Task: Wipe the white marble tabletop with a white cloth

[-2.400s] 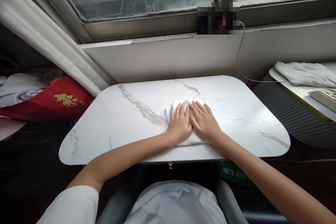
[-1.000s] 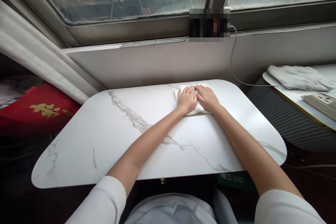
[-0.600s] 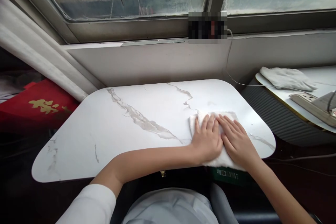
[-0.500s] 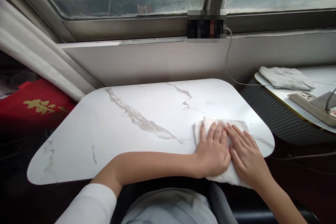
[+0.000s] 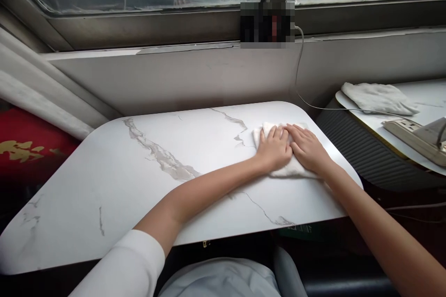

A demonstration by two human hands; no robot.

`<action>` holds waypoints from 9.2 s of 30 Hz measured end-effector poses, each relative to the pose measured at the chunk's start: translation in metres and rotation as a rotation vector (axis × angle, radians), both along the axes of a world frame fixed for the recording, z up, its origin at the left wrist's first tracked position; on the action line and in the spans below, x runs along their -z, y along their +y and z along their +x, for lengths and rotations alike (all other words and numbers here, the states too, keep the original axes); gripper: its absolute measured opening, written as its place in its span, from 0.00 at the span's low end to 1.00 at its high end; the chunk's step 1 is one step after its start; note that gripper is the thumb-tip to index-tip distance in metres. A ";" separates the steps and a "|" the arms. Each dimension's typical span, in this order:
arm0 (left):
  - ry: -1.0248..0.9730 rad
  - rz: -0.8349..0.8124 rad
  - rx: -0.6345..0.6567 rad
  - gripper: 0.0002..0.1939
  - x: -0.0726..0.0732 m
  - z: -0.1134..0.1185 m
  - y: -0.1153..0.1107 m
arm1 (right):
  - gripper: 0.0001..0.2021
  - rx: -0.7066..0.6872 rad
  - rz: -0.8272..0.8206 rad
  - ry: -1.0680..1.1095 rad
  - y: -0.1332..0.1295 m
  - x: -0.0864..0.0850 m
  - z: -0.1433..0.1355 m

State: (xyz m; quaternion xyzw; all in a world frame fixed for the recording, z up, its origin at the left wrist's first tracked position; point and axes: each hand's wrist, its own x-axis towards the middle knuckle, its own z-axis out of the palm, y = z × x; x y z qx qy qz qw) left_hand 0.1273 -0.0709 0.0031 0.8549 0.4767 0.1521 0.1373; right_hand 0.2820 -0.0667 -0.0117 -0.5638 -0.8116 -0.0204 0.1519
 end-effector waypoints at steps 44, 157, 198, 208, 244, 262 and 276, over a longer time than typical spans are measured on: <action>-0.062 -0.043 0.259 0.29 0.001 0.071 -0.048 | 0.30 0.244 -0.084 0.011 -0.090 -0.004 0.071; 0.127 0.025 -0.124 0.28 -0.001 -0.095 -0.017 | 0.25 0.028 0.043 -0.105 -0.011 0.000 -0.103; 0.225 0.044 -0.147 0.29 -0.005 -0.129 -0.077 | 0.27 -0.046 0.037 -0.089 -0.070 0.003 -0.134; 0.326 0.114 -0.039 0.30 -0.008 -0.143 -0.136 | 0.34 -0.096 0.101 -0.088 -0.136 0.006 -0.143; 0.159 0.022 -0.384 0.26 0.002 -0.216 0.069 | 0.25 -0.077 0.016 -0.011 0.090 -0.006 -0.237; 0.240 0.045 -0.232 0.28 -0.002 -0.217 -0.130 | 0.27 -0.151 -0.022 -0.095 -0.113 -0.001 -0.223; 0.137 0.047 -0.381 0.25 0.001 -0.263 0.017 | 0.25 -0.170 -0.031 0.018 0.044 -0.007 -0.275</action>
